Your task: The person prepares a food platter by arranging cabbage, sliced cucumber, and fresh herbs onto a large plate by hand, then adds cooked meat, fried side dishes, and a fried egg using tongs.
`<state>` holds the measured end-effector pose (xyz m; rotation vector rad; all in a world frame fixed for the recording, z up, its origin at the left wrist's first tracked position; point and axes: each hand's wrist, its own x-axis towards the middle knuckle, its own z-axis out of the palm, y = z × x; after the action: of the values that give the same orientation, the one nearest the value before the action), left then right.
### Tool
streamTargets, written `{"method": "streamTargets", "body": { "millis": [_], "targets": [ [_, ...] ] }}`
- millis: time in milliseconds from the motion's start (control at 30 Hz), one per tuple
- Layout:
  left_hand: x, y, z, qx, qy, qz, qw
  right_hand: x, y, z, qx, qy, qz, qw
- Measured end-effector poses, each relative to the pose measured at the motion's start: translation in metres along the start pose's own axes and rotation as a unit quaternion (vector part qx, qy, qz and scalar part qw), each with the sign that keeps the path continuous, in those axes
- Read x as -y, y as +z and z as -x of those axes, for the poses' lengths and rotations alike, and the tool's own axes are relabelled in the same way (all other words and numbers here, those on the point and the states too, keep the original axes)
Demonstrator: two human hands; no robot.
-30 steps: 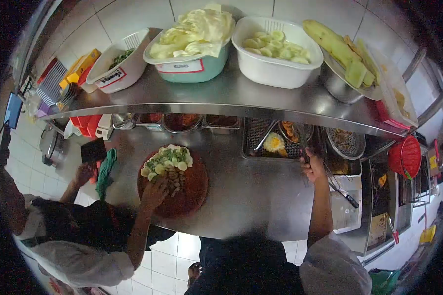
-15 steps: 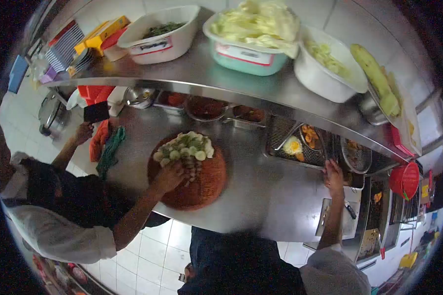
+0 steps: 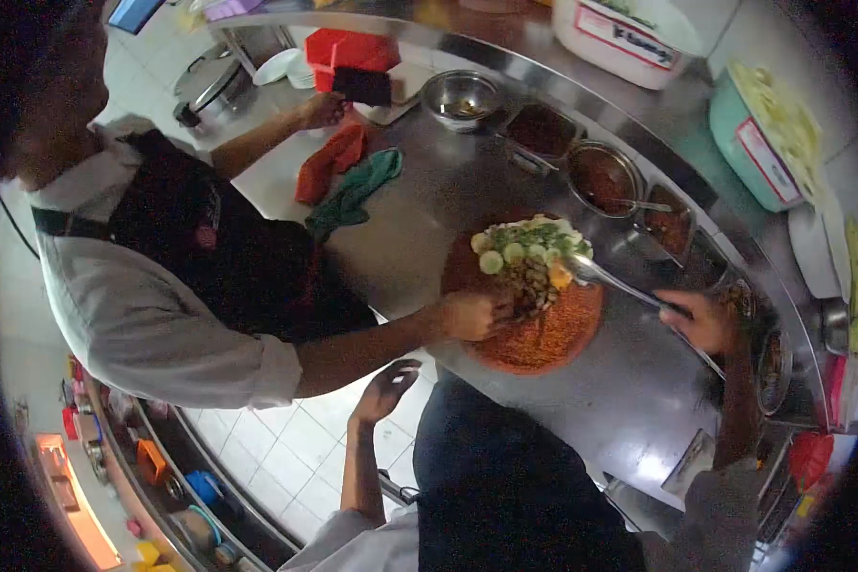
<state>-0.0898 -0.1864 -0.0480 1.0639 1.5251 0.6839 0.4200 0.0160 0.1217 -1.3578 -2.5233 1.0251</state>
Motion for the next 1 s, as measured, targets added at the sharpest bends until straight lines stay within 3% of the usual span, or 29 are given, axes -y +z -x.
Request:
{"method": "streamTargets", "body": {
  "millis": [100,167,300,367,467,667,833,900,933,967,1000],
  "targets": [
    [-0.061,-0.016,0.001,-0.004,-0.024,-0.007,1.000,0.075,-0.022,-0.082,0.089,0.052,0.087,0.991],
    [-0.060,-0.022,0.006,-0.013,-0.012,-0.011,1.000,0.096,-0.019,-0.125,0.147,-0.055,0.181,0.971],
    [-0.031,-0.031,0.005,-0.021,0.009,0.019,1.000,0.172,-0.020,-0.197,0.274,-0.008,0.270,0.923],
    [-0.020,-0.037,0.005,-0.012,0.008,0.051,0.999,0.170,-0.008,-0.228,0.278,-0.119,0.323,0.897],
    [-0.004,-0.046,0.000,0.003,-0.012,0.014,1.000,0.185,-0.004,-0.266,0.305,-0.159,0.362,0.866],
    [-0.014,-0.071,-0.011,-0.013,-0.001,0.011,1.000,0.189,0.000,-0.300,0.300,-0.147,0.403,0.852],
    [-0.037,-0.082,-0.039,-0.010,0.065,-0.037,0.997,0.206,-0.017,-0.284,0.277,-0.123,0.402,0.864],
    [-0.036,-0.074,-0.063,-0.023,0.117,-0.053,0.991,0.210,-0.028,-0.262,0.239,-0.050,0.359,0.901],
    [-0.052,-0.068,-0.076,-0.046,0.194,-0.058,0.978,0.205,-0.031,-0.247,0.235,-0.045,0.357,0.903],
    [-0.073,-0.059,-0.087,-0.054,0.139,-0.070,0.986,0.196,-0.035,-0.228,0.181,-0.049,0.320,0.929],
    [-0.084,-0.047,-0.105,-0.048,0.142,-0.074,0.986,0.187,-0.036,-0.207,0.126,-0.052,0.282,0.950]
  ]
}}
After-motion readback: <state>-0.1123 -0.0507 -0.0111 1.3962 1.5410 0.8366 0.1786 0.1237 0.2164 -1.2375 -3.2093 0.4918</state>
